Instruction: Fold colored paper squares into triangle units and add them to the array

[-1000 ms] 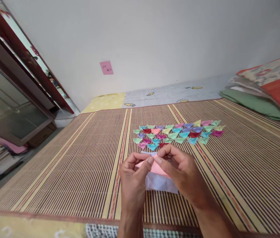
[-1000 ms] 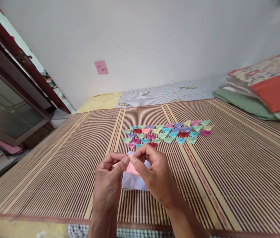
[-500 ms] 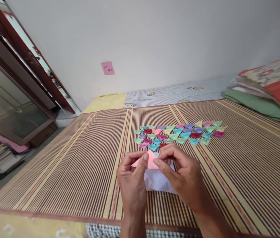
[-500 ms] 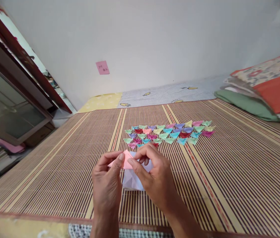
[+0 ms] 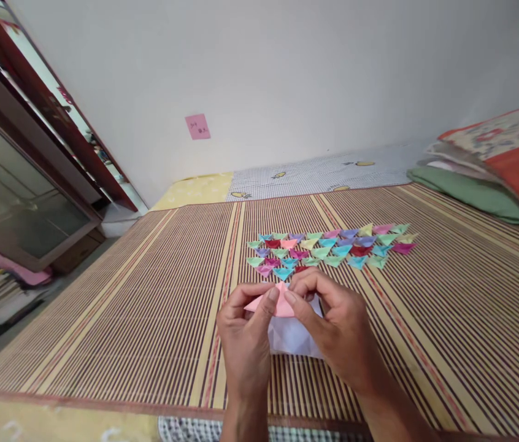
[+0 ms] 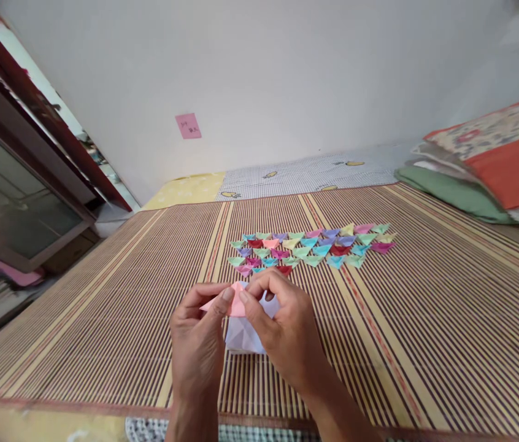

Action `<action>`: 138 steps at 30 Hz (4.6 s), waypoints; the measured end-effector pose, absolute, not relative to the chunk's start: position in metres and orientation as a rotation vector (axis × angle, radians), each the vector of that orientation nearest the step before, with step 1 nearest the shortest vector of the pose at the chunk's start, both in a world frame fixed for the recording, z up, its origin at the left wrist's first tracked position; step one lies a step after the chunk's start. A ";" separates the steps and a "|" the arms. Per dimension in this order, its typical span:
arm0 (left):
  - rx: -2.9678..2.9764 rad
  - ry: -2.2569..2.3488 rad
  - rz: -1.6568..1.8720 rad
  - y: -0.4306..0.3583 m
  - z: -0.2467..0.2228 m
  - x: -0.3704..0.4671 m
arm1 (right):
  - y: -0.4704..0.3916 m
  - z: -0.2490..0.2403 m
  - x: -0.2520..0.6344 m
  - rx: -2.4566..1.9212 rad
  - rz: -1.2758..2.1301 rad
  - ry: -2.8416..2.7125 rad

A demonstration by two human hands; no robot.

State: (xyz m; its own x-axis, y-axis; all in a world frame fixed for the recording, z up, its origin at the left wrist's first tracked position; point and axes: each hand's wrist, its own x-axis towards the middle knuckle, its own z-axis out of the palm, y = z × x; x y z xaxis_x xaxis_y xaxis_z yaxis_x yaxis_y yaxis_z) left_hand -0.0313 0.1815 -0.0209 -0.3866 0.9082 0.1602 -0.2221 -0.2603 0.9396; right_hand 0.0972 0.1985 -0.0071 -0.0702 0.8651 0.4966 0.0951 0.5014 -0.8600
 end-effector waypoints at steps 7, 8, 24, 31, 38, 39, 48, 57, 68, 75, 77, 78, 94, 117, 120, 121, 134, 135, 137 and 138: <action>0.905 1.135 1.750 0.183 -0.018 -0.031 | 0.198 -0.005 0.097 -0.862 0.768 -1.516; 0.906 1.138 1.749 0.183 -0.018 -0.031 | 0.198 -0.004 0.097 -0.866 0.765 -1.516; 0.902 1.175 1.740 0.182 -0.019 -0.031 | 0.199 -0.007 0.099 -0.948 0.837 -1.512; 0.932 1.154 1.746 0.181 -0.015 -0.029 | 0.197 0.000 0.101 -0.903 0.851 -1.578; 0.930 1.194 1.825 0.183 -0.024 -0.032 | 0.204 -0.004 0.114 -0.889 1.042 -1.584; 0.933 1.200 1.829 0.183 -0.024 -0.032 | 0.205 -0.005 0.116 -0.879 1.081 -1.591; 0.962 1.175 1.807 0.182 -0.023 -0.032 | 0.206 -0.005 0.113 -0.787 1.282 -1.534; 1.032 1.201 1.797 0.181 -0.015 -0.030 | 0.205 -0.006 0.115 -0.832 1.117 -1.615; 1.064 1.173 1.769 0.180 -0.013 -0.030 | 0.204 -0.002 0.116 -0.826 1.083 -1.630; 1.042 1.155 1.759 0.180 -0.013 -0.029 | 0.203 0.000 0.116 -0.853 1.017 -1.651; 1.034 1.153 1.742 0.180 -0.014 -0.029 | 0.202 0.001 0.116 -0.868 0.997 -1.663; 1.030 1.151 1.730 0.180 -0.014 -0.030 | 0.201 0.001 0.116 -0.873 0.986 -1.669; 0.911 1.113 1.710 0.179 -0.012 -0.028 | 0.199 0.003 0.115 -0.882 0.938 -1.679; 0.871 1.118 1.719 0.181 -0.014 -0.027 | 0.197 0.007 0.113 -0.929 0.875 -1.698; 0.865 1.113 1.730 0.181 -0.015 -0.027 | 0.197 0.007 0.113 -0.925 0.887 -1.703; 0.865 1.110 1.734 0.181 -0.015 -0.027 | 0.196 0.007 0.113 -0.921 0.886 -1.703; 0.957 1.194 1.709 0.180 -0.014 -0.028 | 0.198 0.004 0.111 -0.937 0.847 -1.706; 0.979 1.205 1.706 0.180 -0.014 -0.028 | 0.198 0.004 0.111 -0.939 0.843 -1.703; 1.016 1.216 1.706 0.180 -0.013 -0.029 | 0.198 0.003 0.110 -0.941 0.844 -1.691; 1.034 1.216 1.710 0.180 -0.013 -0.028 | 0.197 0.003 0.110 -0.939 0.846 -1.688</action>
State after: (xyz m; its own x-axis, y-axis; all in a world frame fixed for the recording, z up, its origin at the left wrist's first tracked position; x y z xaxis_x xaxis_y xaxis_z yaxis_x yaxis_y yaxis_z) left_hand -0.0284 0.1804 -0.0126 -0.3643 0.9149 0.1738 -0.1361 -0.2369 0.9620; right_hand 0.1100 0.1975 0.0033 -0.2126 0.8837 0.4170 0.1945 0.4564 -0.8682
